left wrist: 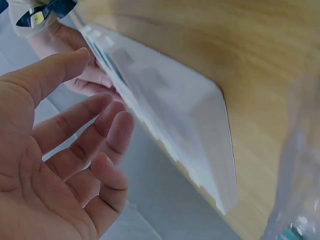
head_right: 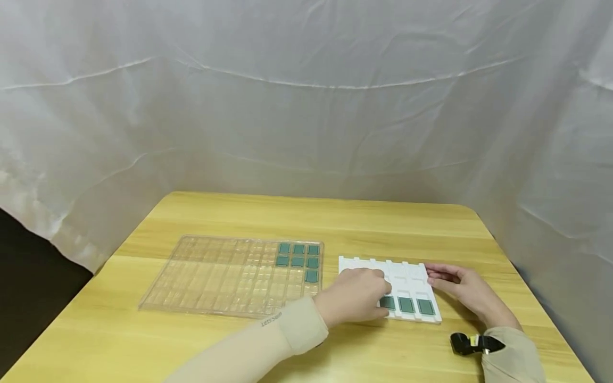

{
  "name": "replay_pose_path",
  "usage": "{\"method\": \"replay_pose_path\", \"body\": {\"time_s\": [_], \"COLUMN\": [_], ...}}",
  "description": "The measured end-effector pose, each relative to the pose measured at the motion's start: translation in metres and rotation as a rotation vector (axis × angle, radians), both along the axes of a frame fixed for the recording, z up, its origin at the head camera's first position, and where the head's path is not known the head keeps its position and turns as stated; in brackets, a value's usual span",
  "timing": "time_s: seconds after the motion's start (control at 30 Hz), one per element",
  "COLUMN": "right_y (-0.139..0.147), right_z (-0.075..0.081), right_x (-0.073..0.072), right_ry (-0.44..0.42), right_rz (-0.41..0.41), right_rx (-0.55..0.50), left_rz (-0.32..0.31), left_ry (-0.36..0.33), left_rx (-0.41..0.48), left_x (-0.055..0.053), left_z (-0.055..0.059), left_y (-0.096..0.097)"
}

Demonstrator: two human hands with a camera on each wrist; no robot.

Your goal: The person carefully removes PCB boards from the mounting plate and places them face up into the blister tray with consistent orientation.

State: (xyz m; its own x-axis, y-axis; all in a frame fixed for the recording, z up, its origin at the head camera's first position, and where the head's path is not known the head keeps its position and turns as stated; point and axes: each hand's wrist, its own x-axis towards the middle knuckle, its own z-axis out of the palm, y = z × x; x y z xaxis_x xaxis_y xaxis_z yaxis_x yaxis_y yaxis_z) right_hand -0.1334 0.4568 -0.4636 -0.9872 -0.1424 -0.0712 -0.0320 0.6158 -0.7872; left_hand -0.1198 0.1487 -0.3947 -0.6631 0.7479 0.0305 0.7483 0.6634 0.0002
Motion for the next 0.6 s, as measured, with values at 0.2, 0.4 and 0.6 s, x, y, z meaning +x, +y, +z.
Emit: {"method": "replay_pose_path", "body": {"time_s": [0.2, 0.4, 0.6], "right_y": [0.001, 0.001, 0.000], "right_z": [0.001, 0.001, 0.000], "right_x": [0.000, -0.001, 0.000], "right_ry": [-0.001, -0.010, 0.027], "right_rz": [-0.005, -0.002, 0.009], "right_rx": [-0.009, -0.045, -0.049], "left_rz": [0.012, 0.025, 0.033], "left_ry": [0.004, 0.017, 0.029], "left_rx": [-0.027, -0.035, -0.037], "left_x": [-0.001, -0.002, -0.002], "left_z": [-0.005, -0.010, -0.013], "left_y": [0.010, 0.015, 0.018]}}
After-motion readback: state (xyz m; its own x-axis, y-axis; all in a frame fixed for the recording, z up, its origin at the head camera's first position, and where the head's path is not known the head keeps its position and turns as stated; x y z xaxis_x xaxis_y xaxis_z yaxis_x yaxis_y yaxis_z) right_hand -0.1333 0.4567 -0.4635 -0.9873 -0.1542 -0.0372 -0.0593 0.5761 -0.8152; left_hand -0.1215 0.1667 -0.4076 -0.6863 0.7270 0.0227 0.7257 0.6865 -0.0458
